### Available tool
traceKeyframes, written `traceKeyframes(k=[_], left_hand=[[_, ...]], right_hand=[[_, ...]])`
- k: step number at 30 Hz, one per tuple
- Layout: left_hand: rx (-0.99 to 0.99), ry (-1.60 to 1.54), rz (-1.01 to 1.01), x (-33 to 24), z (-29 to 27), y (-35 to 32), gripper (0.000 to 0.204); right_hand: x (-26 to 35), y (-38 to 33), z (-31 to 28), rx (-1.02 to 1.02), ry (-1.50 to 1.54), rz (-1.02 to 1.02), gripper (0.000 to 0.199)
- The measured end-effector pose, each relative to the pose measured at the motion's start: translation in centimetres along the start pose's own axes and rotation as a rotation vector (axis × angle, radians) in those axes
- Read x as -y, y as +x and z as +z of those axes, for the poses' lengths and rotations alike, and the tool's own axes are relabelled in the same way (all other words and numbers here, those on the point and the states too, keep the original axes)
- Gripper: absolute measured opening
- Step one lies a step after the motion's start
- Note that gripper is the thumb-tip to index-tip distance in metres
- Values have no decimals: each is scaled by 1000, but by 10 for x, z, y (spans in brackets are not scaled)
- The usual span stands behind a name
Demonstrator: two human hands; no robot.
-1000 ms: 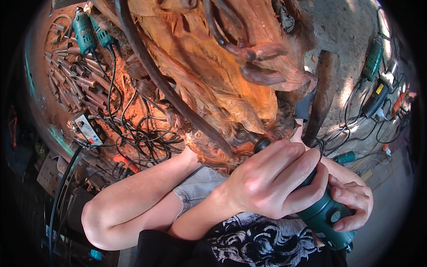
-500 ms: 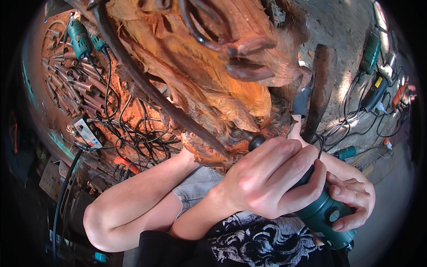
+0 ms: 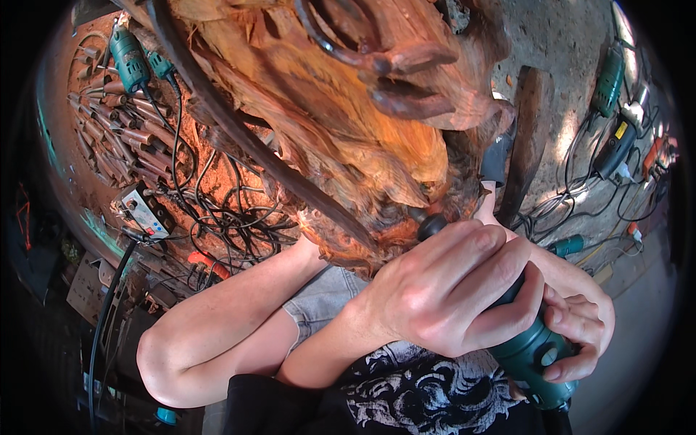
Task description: The person selects a rotary tool and carves a large wooden sculpture, focusing on detailed areas. They switch between different rotary tools to refine the surface and add intricate details.
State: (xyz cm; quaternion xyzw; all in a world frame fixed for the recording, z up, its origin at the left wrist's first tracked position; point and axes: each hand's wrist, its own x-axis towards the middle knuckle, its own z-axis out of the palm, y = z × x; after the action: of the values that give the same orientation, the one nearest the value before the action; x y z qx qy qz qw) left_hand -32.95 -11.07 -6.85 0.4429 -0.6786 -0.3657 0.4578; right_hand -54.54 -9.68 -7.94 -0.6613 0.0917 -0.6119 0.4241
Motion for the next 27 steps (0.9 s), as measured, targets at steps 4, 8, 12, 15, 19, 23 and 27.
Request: traceKeyframes(k=[4, 8, 12, 15, 19, 23, 27], left_hand=[[5, 10, -5, 0, 1, 0, 21], [1, 15, -16, -1, 1, 0, 21], [-4, 21, -2, 0, 1, 0, 21], [5, 47, 3, 0, 1, 0, 20], [-6, 42, -14, 0, 1, 0, 18], [-11, 27, -36, -3, 2, 2, 18], [-1, 34, -16, -1, 1, 2, 18]], right_hand=[[4, 11, 2, -14, -33, 96, 57], [14, 27, -17, 196, 28, 258, 59], [7, 25, -13, 163, 11, 179, 61], [-2, 6, -1, 12, -40, 42, 62], [5, 8, -1, 16, -120, 98, 65], [5, 10, -2, 39, -138, 72, 67], [1, 7, 2, -12, -144, 2, 67]])
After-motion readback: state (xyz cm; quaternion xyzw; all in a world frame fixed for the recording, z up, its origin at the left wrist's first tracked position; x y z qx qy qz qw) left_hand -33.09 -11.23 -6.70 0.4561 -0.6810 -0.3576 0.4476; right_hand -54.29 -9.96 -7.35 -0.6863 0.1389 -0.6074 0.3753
